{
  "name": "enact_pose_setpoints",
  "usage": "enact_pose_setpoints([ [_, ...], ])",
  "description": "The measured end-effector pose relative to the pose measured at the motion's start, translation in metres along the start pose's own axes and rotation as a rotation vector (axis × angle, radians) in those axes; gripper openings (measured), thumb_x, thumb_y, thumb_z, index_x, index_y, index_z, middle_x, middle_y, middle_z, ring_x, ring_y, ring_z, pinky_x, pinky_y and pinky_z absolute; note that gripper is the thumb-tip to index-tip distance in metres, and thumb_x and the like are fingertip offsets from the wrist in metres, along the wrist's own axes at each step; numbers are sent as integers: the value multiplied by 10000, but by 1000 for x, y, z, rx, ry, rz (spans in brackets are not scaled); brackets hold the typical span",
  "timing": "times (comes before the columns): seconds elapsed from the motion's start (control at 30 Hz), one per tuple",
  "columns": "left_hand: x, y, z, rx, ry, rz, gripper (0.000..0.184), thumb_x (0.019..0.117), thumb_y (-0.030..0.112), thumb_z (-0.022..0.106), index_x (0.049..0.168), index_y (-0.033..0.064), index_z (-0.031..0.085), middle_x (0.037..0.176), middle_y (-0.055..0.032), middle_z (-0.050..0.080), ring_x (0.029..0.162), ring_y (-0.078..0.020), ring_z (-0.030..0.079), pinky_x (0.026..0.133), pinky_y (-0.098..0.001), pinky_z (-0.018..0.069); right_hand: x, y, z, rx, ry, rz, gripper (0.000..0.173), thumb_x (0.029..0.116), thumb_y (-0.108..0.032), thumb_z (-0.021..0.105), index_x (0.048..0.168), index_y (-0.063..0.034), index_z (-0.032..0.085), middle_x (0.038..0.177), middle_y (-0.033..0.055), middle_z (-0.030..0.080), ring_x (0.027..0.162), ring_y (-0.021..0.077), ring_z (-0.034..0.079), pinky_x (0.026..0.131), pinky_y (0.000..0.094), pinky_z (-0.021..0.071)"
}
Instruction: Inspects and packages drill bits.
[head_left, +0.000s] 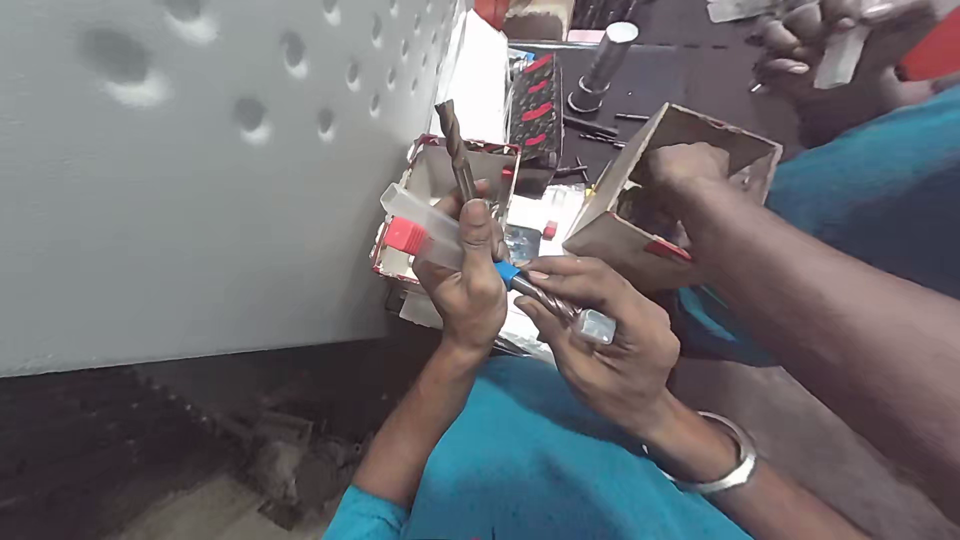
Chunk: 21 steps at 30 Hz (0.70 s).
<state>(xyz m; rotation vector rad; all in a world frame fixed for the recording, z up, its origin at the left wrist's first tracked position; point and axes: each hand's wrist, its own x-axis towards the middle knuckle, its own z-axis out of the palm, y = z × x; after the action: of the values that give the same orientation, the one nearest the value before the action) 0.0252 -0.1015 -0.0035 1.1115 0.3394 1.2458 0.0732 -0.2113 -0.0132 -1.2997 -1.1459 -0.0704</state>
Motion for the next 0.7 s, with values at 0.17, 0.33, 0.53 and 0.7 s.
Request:
enact_pose_setpoints([
  [0.17,5,4,2,21,-13,30,248,1076,224,516,1190,29,619,631,42,488,477,-41,474,463,-191,472,1,-1,1,3,21,-30,188,946,-120,748,1061,15,684,1084,120,722,998,116,711,836,218,615],
  [0.33,20,3,-13,54,90,-49,239,1072,263,530,1191,82,632,635,49,481,483,-44,473,464,-193,467,7,-15,-16,-41,2,-132,203,988,-196,703,1119,-57,634,1138,71,715,1048,131,710,860,240,620],
  [0.53,22,15,-20,-50,63,-65,248,1088,261,479,1188,77,612,636,50,501,499,-41,500,484,-190,486,21,-19,-24,523,28,285,179,963,-130,721,1120,-51,688,1118,63,749,693,31,683,532,150,562],
  [0.7,6,25,-12,-98,-14,-104,305,1069,314,520,1223,64,606,611,41,502,470,-46,487,459,-198,475,21,-20,-30,923,-51,538,195,979,-97,683,1149,-1,680,1117,142,741,577,21,630,433,144,496],
])
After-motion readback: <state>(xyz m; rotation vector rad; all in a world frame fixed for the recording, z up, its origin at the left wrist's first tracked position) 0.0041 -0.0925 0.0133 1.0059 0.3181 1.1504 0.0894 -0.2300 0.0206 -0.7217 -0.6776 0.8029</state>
